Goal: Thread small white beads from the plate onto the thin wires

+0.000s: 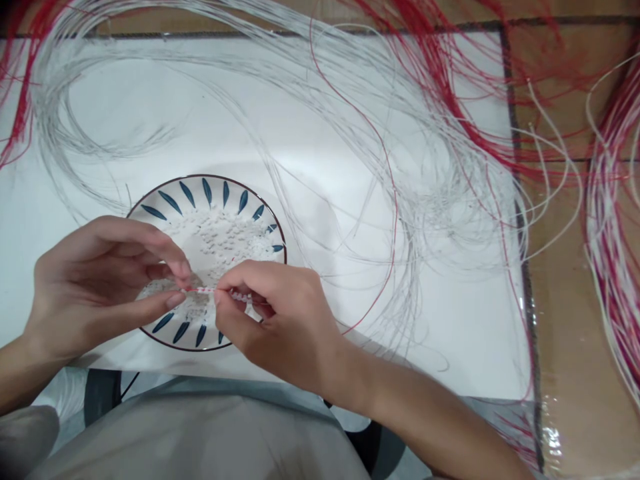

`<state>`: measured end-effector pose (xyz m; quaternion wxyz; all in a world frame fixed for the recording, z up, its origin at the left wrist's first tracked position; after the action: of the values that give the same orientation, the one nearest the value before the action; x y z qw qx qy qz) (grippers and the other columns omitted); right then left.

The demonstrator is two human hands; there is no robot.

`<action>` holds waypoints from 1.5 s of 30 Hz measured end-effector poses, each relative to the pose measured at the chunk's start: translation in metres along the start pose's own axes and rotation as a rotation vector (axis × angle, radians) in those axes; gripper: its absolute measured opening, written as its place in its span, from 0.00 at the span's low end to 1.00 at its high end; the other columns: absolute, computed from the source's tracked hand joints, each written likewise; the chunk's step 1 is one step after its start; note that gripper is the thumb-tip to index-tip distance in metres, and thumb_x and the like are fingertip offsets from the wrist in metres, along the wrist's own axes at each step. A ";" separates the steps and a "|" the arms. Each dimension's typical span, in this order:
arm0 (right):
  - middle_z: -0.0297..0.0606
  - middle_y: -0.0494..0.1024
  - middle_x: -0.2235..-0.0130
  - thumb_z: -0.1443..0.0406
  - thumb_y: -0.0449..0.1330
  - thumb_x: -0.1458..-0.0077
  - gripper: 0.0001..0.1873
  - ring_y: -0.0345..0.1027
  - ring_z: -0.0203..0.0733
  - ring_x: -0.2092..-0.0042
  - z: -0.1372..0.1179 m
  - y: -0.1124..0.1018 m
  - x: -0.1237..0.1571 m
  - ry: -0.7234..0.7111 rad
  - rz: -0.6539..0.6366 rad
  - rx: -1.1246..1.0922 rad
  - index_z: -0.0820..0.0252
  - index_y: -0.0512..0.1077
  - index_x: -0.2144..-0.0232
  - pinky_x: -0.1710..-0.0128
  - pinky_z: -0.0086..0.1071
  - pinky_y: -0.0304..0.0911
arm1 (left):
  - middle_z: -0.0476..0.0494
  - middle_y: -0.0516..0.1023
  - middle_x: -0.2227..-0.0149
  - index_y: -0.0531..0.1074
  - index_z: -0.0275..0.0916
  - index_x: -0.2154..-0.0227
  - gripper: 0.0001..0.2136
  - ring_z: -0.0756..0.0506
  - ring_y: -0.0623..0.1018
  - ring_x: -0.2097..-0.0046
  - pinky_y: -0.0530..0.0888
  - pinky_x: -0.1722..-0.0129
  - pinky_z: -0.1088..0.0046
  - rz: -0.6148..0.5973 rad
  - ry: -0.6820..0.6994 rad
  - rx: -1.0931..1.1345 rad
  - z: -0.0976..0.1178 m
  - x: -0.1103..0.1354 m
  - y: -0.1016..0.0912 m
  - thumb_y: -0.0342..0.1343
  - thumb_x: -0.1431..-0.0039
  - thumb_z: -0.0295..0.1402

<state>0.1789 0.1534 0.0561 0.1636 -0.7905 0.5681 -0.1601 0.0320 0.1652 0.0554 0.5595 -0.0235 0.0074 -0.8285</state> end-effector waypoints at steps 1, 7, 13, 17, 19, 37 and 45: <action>0.27 0.69 0.80 0.74 0.58 0.51 0.08 0.56 0.27 0.81 0.000 0.000 0.000 -0.002 0.003 -0.005 0.58 0.71 0.77 0.83 0.24 0.52 | 0.48 0.75 0.66 0.71 0.43 0.56 0.22 0.47 0.77 0.63 0.79 0.64 0.71 -0.001 0.006 0.000 0.001 0.000 0.000 0.61 0.53 0.18; 0.27 0.69 0.80 0.74 0.58 0.51 0.08 0.56 0.28 0.81 0.000 0.000 0.000 -0.012 0.007 -0.017 0.58 0.71 0.76 0.83 0.24 0.52 | 0.48 0.75 0.66 0.70 0.42 0.56 0.22 0.48 0.77 0.63 0.79 0.64 0.71 -0.001 0.003 -0.003 0.000 0.000 0.000 0.61 0.54 0.17; 0.27 0.69 0.80 0.74 0.59 0.50 0.07 0.56 0.28 0.81 -0.001 0.001 0.001 -0.027 0.001 -0.026 0.58 0.71 0.75 0.83 0.25 0.52 | 0.47 0.74 0.65 0.70 0.42 0.55 0.23 0.48 0.77 0.63 0.79 0.63 0.71 -0.007 0.009 0.004 0.000 0.001 0.001 0.61 0.54 0.15; 0.27 0.70 0.79 0.73 0.59 0.50 0.07 0.57 0.28 0.80 -0.001 0.002 0.001 -0.044 -0.009 -0.025 0.57 0.72 0.74 0.83 0.25 0.52 | 0.48 0.74 0.65 0.70 0.43 0.55 0.23 0.48 0.77 0.63 0.79 0.64 0.71 -0.009 0.007 -0.031 0.001 0.002 0.004 0.59 0.53 0.15; 0.27 0.71 0.79 0.73 0.59 0.49 0.07 0.58 0.28 0.80 -0.001 0.003 0.002 -0.057 -0.019 -0.029 0.57 0.72 0.74 0.83 0.25 0.52 | 0.48 0.74 0.65 0.69 0.44 0.54 0.23 0.47 0.77 0.62 0.79 0.65 0.71 -0.040 0.016 -0.031 0.002 0.002 0.007 0.59 0.52 0.15; 0.28 0.70 0.78 0.71 0.61 0.52 0.05 0.56 0.28 0.80 0.000 0.003 0.003 -0.043 0.010 -0.031 0.58 0.72 0.72 0.81 0.24 0.55 | 0.46 0.78 0.62 0.68 0.40 0.53 0.14 0.46 0.76 0.62 0.71 0.63 0.72 -0.053 0.267 -1.161 0.007 -0.010 0.004 0.54 0.43 0.27; 0.29 0.70 0.78 0.71 0.59 0.52 0.04 0.56 0.28 0.80 -0.001 0.003 0.002 -0.040 -0.013 -0.029 0.58 0.72 0.72 0.81 0.24 0.55 | 0.47 0.78 0.68 0.69 0.41 0.56 0.11 0.45 0.76 0.67 0.69 0.68 0.71 -0.022 0.348 -1.072 0.007 -0.006 0.007 0.52 0.42 0.26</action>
<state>0.1761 0.1503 0.0558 0.1622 -0.7994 0.5620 -0.1371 0.0412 0.1682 0.0615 0.4513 -0.1676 0.5192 -0.7062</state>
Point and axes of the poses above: each hand's wrist, its own x-axis away from the middle knuckle, its own y-axis out of the palm, z = x × y, the point moved 8 cm from there along -x, towards the middle knuckle
